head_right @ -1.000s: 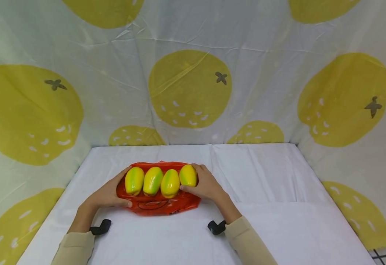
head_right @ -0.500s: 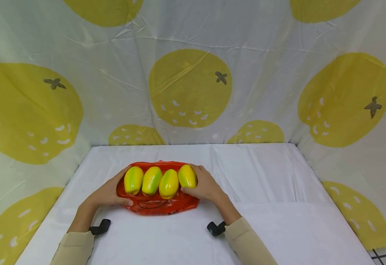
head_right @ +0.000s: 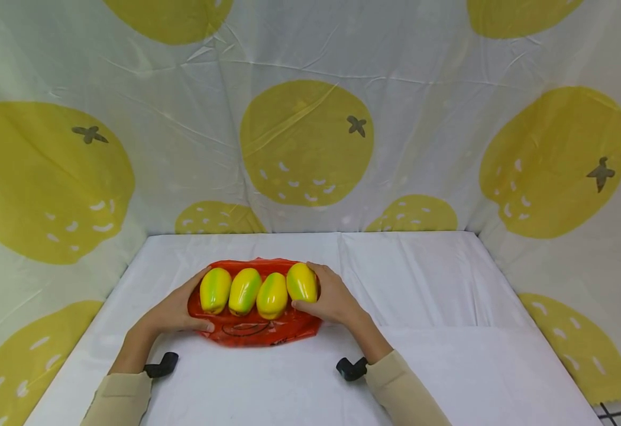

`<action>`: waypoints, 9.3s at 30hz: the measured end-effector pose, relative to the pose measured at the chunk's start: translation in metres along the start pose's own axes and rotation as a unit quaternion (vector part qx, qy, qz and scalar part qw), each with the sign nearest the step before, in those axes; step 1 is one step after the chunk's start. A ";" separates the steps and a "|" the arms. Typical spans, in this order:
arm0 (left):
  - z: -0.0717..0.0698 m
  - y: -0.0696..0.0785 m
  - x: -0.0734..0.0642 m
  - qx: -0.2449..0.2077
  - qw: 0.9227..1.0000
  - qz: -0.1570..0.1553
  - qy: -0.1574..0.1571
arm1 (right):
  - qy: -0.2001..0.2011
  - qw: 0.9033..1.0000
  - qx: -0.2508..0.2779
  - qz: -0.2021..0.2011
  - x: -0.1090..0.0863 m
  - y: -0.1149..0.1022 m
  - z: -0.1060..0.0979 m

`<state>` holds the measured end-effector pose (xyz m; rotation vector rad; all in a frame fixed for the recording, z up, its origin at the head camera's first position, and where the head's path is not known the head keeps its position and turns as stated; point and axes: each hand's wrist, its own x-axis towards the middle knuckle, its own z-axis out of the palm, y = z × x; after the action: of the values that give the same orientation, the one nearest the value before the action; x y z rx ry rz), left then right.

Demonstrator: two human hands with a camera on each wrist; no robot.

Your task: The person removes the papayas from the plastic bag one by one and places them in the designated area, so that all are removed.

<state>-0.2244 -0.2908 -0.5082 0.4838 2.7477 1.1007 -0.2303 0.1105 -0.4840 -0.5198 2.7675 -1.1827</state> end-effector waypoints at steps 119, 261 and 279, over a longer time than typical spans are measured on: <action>0.000 -0.001 0.002 -0.005 1.000 0.000 -0.007 | 0.030 0.999 -0.013 0.040 -0.044 0.072 -0.056; -0.001 0.003 -0.004 -0.016 1.000 -0.005 -0.004 | -0.065 0.998 -0.015 -0.010 0.014 -0.033 0.042; -0.003 0.002 -0.004 -0.013 1.000 -0.007 -0.003 | -0.051 0.999 0.004 -0.012 0.009 -0.038 0.036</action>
<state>-0.2207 -0.2923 -0.5047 0.4639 2.7235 1.1288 -0.2209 0.0586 -0.4814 -0.5969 2.6767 -1.1381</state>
